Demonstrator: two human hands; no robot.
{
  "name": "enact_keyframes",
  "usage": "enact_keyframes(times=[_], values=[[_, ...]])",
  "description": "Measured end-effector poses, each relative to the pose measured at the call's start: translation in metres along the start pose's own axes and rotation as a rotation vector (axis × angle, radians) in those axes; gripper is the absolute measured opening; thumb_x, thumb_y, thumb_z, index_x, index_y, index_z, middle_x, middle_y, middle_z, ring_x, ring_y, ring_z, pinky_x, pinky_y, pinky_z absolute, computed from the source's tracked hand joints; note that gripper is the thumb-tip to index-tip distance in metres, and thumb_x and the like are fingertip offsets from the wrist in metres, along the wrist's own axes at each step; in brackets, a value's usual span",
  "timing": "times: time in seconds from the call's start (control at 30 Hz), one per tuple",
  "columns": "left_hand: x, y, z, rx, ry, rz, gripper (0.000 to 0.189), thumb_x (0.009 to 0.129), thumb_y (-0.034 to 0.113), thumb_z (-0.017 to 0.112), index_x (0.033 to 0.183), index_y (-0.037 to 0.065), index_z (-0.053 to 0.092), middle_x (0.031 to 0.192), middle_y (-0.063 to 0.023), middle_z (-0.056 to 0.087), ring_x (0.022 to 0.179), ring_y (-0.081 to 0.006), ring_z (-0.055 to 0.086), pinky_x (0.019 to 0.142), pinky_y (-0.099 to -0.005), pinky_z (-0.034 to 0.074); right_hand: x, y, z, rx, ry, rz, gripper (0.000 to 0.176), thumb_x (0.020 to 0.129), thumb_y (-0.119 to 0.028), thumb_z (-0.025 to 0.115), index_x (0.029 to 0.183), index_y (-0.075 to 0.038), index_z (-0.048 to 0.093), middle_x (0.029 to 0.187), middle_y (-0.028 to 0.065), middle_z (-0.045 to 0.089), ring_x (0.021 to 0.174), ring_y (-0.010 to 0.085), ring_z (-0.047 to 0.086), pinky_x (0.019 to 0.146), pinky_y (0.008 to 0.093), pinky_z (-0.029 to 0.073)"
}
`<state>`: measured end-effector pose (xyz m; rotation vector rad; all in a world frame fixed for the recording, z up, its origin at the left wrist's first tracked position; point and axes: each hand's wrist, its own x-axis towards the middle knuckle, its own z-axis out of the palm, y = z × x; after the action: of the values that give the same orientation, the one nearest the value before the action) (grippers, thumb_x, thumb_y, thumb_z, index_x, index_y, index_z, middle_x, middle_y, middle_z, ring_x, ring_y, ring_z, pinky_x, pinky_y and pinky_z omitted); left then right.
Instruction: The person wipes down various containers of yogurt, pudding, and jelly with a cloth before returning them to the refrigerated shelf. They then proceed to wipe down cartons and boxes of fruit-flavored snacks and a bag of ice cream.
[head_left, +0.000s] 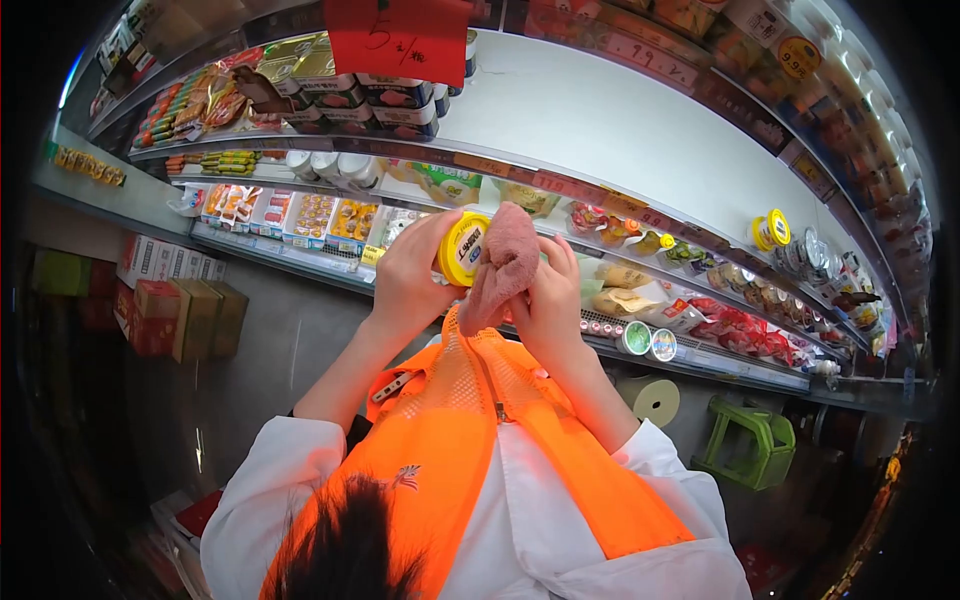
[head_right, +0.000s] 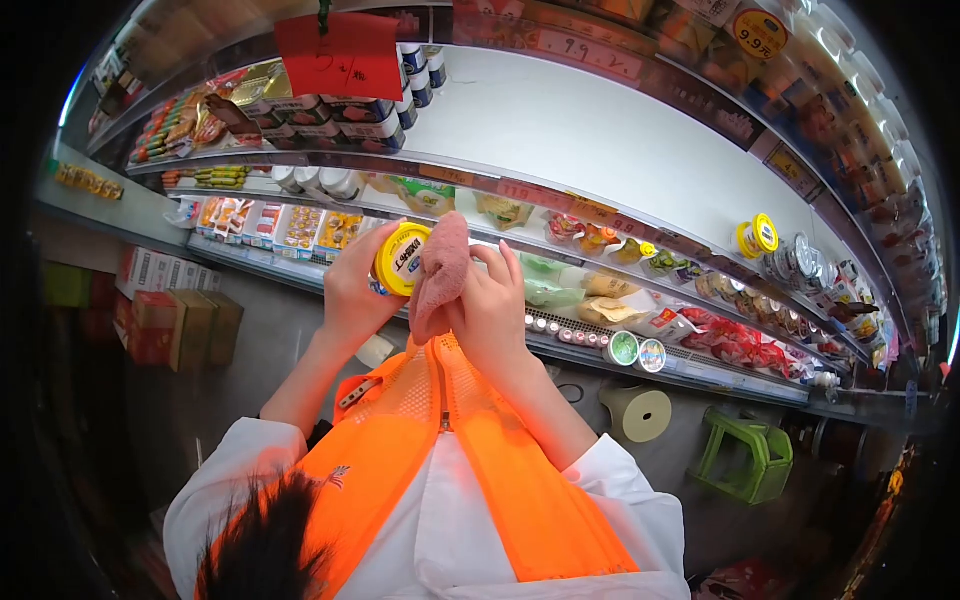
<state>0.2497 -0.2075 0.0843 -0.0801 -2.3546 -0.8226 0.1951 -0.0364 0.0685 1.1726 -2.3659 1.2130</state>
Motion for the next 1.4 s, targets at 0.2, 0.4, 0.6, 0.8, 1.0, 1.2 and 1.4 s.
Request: enact_keyframes(times=[0.2,0.4,0.6,0.8,1.0,1.2,1.4], values=[[0.005,-0.007,-0.001,0.008,0.03,0.032,0.068,0.053,0.004,0.078,0.117,0.007,0.053,0.106,-0.0104,0.061,0.1,-0.0294,0.057,0.084,-0.0374,0.047,-0.011,-0.018,0.004,0.108,-0.007,0.005,0.029,0.068,-0.005,0.065,0.097,-0.004,0.061,0.099,0.0108,0.062,0.107,0.0342,0.05,0.099,0.0531,0.029],[0.008,-0.004,0.004,-0.081,-0.053,0.038,0.068,0.055,0.002,0.075,0.118,0.006,0.052,0.109,-0.0115,0.06,0.104,-0.031,0.055,0.087,-0.038,0.046,-0.01,-0.029,0.008,0.075,0.018,-0.074,0.03,0.071,-0.01,0.064,0.101,-0.006,0.06,0.103,0.0091,0.061,0.116,0.0341,0.047,0.1,0.0551,0.027],[0.006,-0.006,0.011,-0.139,-0.021,0.024,0.066,0.057,0.003,0.075,0.119,0.007,0.052,0.112,-0.013,0.059,0.106,-0.0312,0.055,0.088,-0.0376,0.046,-0.006,-0.015,0.006,-0.126,0.099,0.025,0.031,0.072,-0.015,0.065,0.101,-0.007,0.061,0.102,0.0091,0.062,0.115,0.0339,0.047,0.102,0.0554,0.023],[0.009,-0.005,0.016,-0.135,-0.014,0.009,0.063,0.062,0.007,0.078,0.119,0.004,0.052,0.114,-0.0129,0.059,0.105,-0.0275,0.058,0.086,-0.0338,0.046,-0.019,-0.026,0.008,-0.018,0.069,-0.05,0.033,0.072,-0.018,0.066,0.102,-0.007,0.062,0.105,0.0073,0.061,0.115,0.0313,0.047,0.102,0.0543,0.024],[0.005,0.002,0.024,-0.341,-0.078,-0.136,0.063,0.064,0.005,0.078,0.12,0.004,0.05,0.12,-0.0125,0.056,0.106,-0.0201,0.057,0.089,-0.0308,0.046,-0.002,-0.022,0.006,-0.127,0.092,-0.012,0.034,0.074,-0.02,0.064,0.105,-0.007,0.06,0.112,0.0061,0.059,0.12,0.0308,0.045,0.104,0.0536,0.021],[0.009,0.006,0.025,-0.785,-0.084,-0.484,0.067,0.074,0.008,0.071,0.131,0.005,0.036,0.125,-0.0132,0.049,0.111,-0.0213,0.054,0.091,-0.0301,0.047,-0.003,0.005,0.001,0.422,0.045,0.297,0.027,0.074,-0.014,0.064,0.1,-0.005,0.061,0.107,0.0101,0.059,0.106,0.0245,0.052,0.093,0.0436,0.034],[0.015,-0.011,0.021,-1.719,-0.25,-0.903,0.055,0.093,0.044,0.043,0.132,0.008,0.031,0.123,-0.0135,0.048,0.113,-0.0305,0.052,0.092,-0.0365,0.048,0.026,-0.034,-0.025,0.677,0.462,0.43,0.021,0.056,-0.002,0.067,0.046,-0.006,0.049,0.066,0.0041,0.056,0.066,0.0162,0.053,0.072,0.0265,0.047]])
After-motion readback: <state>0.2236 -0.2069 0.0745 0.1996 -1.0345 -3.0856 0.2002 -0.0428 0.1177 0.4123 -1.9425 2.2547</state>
